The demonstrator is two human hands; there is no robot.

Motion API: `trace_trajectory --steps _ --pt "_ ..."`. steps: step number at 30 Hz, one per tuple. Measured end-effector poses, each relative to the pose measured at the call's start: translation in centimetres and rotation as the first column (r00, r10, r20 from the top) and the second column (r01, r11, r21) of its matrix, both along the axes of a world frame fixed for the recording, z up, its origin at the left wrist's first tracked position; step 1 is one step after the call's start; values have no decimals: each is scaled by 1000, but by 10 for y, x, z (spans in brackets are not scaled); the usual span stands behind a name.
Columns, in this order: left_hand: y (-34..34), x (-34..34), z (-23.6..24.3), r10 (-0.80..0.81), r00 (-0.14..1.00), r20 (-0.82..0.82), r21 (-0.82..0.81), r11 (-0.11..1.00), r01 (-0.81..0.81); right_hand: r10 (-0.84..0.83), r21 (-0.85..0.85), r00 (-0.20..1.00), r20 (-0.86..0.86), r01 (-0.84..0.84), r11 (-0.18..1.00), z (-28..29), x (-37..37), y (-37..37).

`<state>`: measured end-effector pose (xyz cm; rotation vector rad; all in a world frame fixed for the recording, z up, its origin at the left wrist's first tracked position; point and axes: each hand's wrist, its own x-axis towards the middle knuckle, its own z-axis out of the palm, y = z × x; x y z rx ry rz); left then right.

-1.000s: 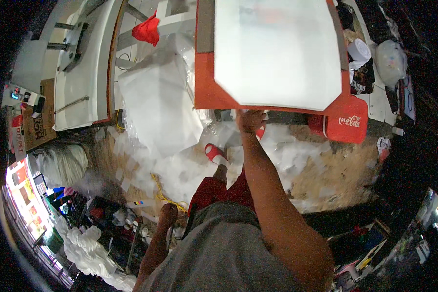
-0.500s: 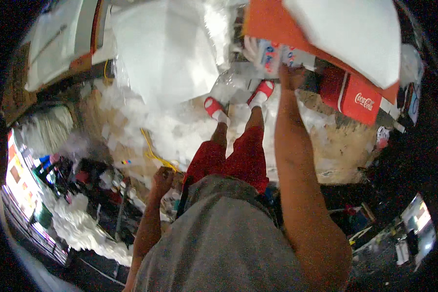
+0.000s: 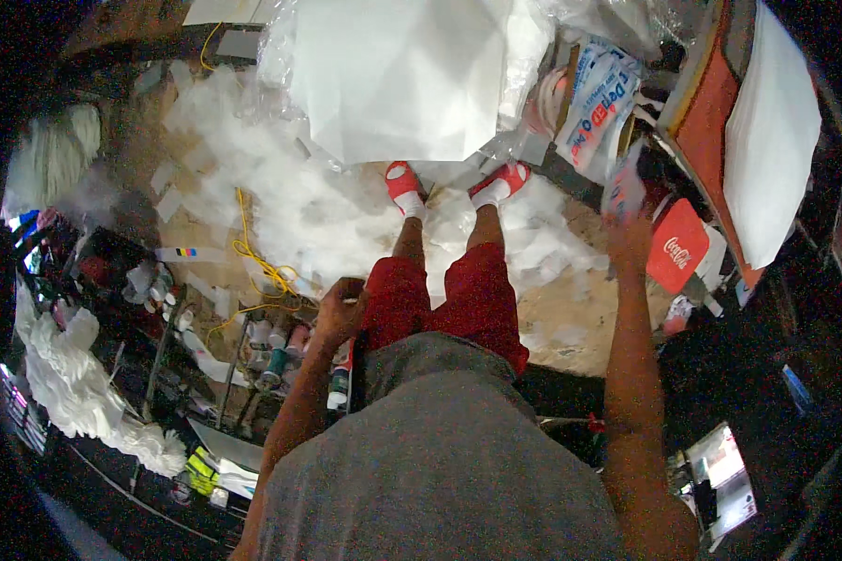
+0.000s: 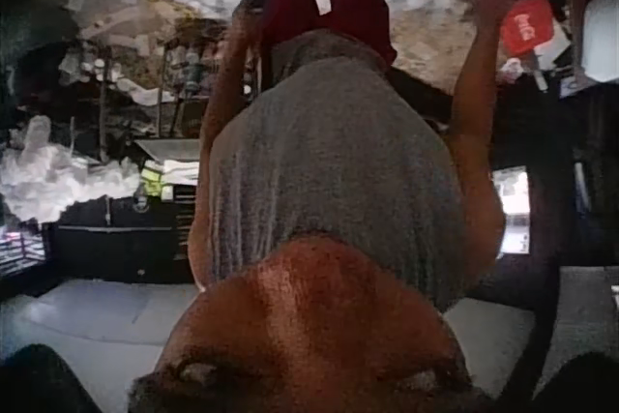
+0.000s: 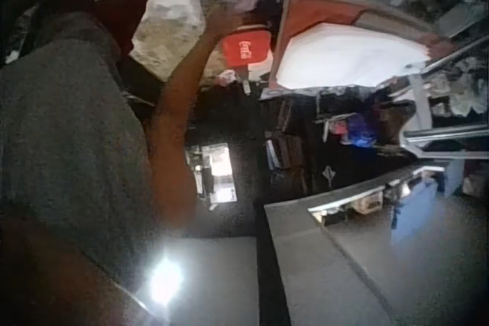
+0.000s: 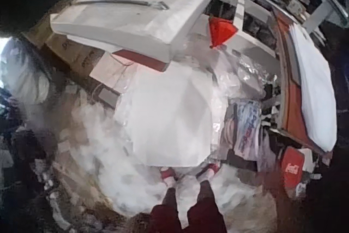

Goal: The person places white tote bags onto a screen printing machine, aligns graphic transfers onto the bags, and operates the machine by pressing buttons to apply the prints.

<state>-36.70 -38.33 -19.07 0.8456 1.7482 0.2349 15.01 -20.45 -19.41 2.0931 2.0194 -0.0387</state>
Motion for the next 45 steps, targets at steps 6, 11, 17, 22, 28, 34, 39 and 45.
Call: trace_trajectory --steps 6,11,17,22,28,34,39,45 --pt "85 100 2 132 887 443 -10 990 -142 -699 -687 423 -576 213 695 142 -117 -22" --pt "117 140 26 491 474 731 -475 865 -164 -896 -901 136 -422 47 432 139 -94 -38" --pt "122 153 24 336 667 665 -460 888 11 -922 -940 187 -338 -113 322 90 -45 -26" --pt "80 153 -12 263 735 625 -364 931 -23 -926 -926 30 -377 -31 376 43 -19 -80" --pt "28 125 -52 -1 917 398 -160 985 71 -939 -957 -199 -280 134 257 34 -4 -126" --pt "49 114 -23 -143 978 148 51 989 137 -862 -821 264 -432 281 498 22 0 -149" --pt "67 59 -13 -357 915 -187 308 863 400 -782 -742 422 -459 301 598 25 -15 -145" --pt "130 32 80 -450 867 -215 430 753 498 -777 -703 392 -492 349 620 55 -23 -130"
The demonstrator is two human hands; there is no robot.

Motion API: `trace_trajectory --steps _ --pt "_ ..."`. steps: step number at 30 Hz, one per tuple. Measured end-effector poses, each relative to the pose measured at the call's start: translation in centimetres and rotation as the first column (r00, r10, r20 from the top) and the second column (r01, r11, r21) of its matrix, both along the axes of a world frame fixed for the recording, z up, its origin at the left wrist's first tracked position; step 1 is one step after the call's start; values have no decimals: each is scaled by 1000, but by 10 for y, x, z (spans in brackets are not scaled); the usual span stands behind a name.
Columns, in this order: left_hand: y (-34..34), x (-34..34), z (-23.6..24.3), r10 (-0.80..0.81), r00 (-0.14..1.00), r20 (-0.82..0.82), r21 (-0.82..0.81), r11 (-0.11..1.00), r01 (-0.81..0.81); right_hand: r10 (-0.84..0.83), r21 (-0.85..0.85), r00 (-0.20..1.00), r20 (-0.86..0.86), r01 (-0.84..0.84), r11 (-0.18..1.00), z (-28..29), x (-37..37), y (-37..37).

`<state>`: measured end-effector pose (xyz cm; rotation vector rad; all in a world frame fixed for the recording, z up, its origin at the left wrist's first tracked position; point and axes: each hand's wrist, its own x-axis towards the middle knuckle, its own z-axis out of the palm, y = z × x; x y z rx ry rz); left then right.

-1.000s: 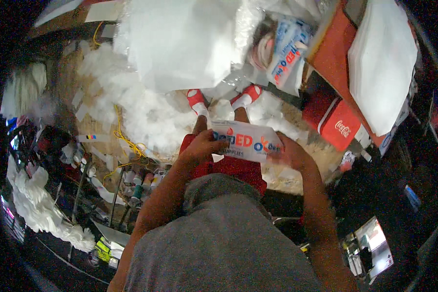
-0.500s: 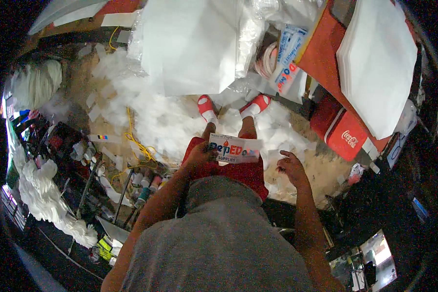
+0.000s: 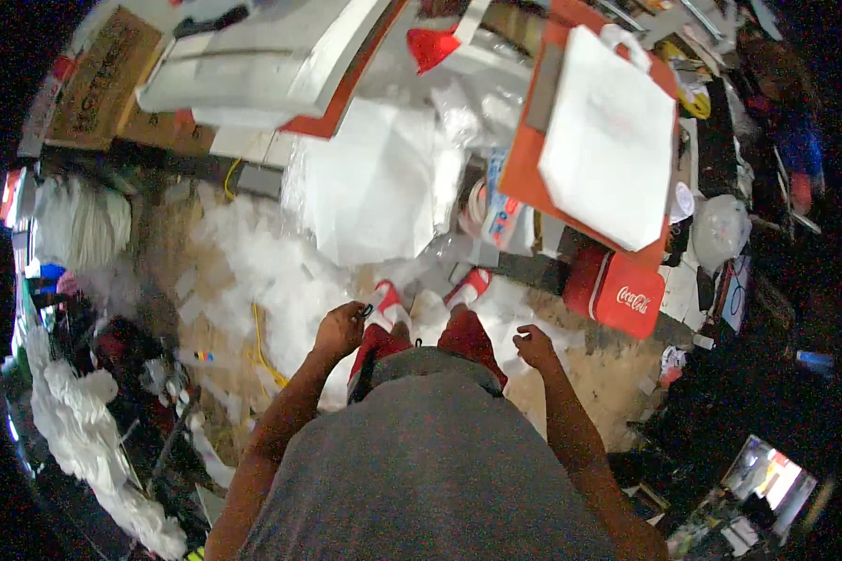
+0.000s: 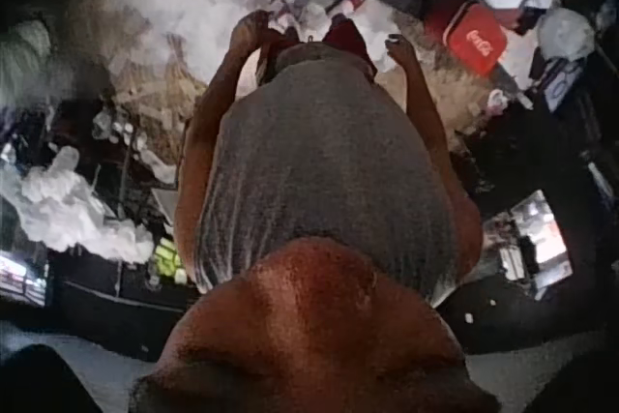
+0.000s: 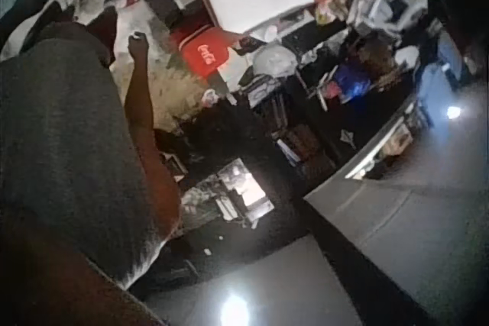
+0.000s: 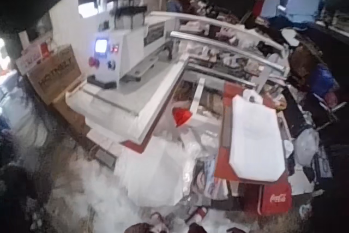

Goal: The person places white tote bags onto a screen printing machine, aligns graphic transfers onto the bags, and operates the machine by pressing buttons to apply the prints.

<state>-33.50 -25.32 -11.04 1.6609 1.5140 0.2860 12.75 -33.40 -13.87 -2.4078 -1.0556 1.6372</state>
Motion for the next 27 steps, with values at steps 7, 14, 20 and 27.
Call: trace_trajectory --steps 7,14,20,27 --pt "77 74 73 -377 919 -116 108 915 389 -147 127 989 -28 149 981 25 18 3" --pt "140 244 220 -713 519 471 105 630 770 -410 284 878 -247 470 836 65 85 10" --pt "250 313 230 -295 787 541 202 955 219 -352 464 748 -562 638 615 116 181 17" --pt "349 382 144 180 795 580 58 964 -261 -442 775 879 -180 403 487 135 263 77"
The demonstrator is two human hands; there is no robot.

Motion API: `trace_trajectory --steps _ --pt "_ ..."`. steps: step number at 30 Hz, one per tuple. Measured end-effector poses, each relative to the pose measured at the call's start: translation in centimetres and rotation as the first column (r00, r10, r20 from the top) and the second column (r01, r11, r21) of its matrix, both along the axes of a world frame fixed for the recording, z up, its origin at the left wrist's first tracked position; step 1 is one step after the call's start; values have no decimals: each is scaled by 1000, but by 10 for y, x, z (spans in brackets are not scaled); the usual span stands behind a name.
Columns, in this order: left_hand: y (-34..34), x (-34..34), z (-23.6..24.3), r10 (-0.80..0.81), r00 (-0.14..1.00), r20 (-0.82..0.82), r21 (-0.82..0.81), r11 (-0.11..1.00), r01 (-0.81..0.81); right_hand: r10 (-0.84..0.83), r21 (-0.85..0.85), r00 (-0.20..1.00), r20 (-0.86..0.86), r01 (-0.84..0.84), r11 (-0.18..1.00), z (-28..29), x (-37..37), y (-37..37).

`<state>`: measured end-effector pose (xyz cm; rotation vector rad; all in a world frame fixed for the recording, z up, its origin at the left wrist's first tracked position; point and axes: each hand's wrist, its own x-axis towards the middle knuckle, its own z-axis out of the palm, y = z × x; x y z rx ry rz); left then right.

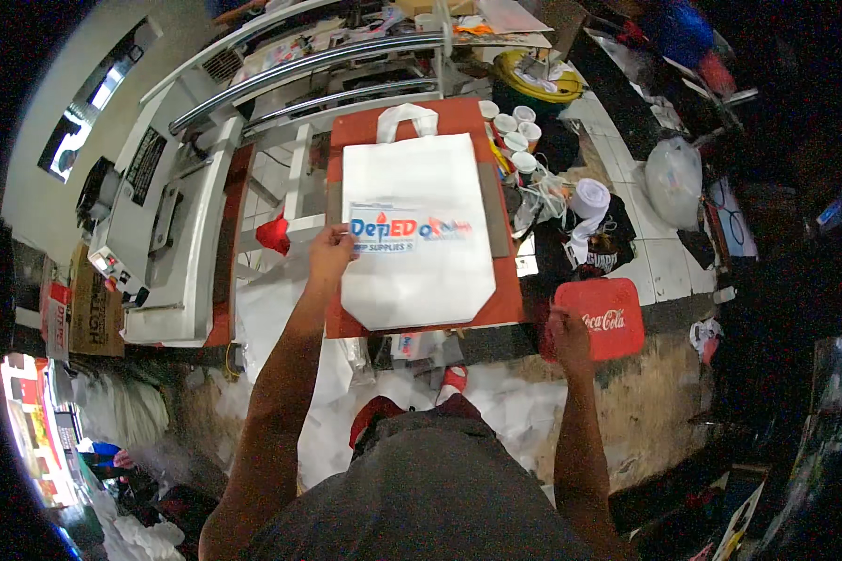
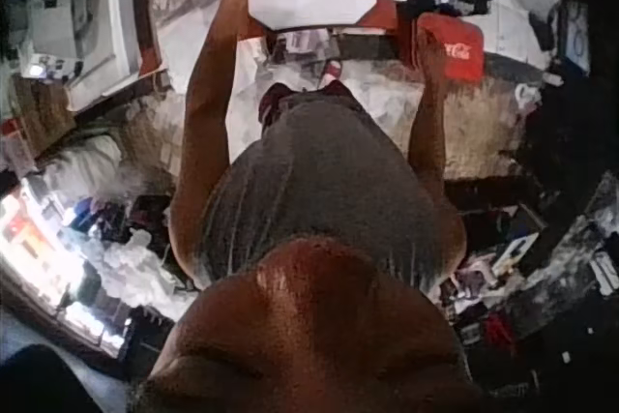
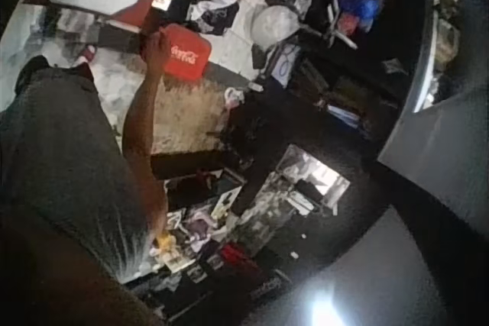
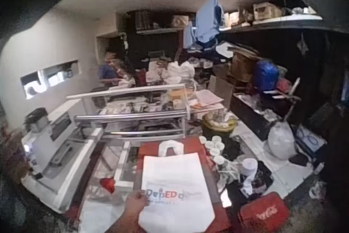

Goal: The person places white tote bags onto a screen printing machine, aligns graphic transfers onto the bags, and operates the machine by pressing buttons to apply the prints.

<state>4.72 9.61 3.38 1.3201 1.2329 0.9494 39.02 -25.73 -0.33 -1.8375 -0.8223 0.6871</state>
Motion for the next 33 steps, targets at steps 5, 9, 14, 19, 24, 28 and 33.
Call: trace_trajectory --steps 5,9,14,19,24,28,33 --pt "20 13 -22 121 968 -222 108 989 -99 -30 48 986 162 23 999 40 -27 83" --pt "18 38 -1 106 953 -285 91 992 -83 64 158 918 392 -136 978 47 -47 132" --pt "25 38 6 128 862 -491 170 984 -50 177 78 709 683 -312 947 80 -87 190" --pt "38 21 -8 114 896 -429 149 987 -54 233 -30 562 794 -346 938 56 -98 231" --pt "20 33 7 65 925 -375 158 987 -6 305 -132 543 783 -335 933 19 -89 227" --pt "-7 24 3 189 793 -580 597 760 256 281 -105 539 794 -334 937 22 -94 226" --pt "-24 22 -16 177 647 -742 540 729 420 248 -43 562 789 -352 935 22 -94 226"
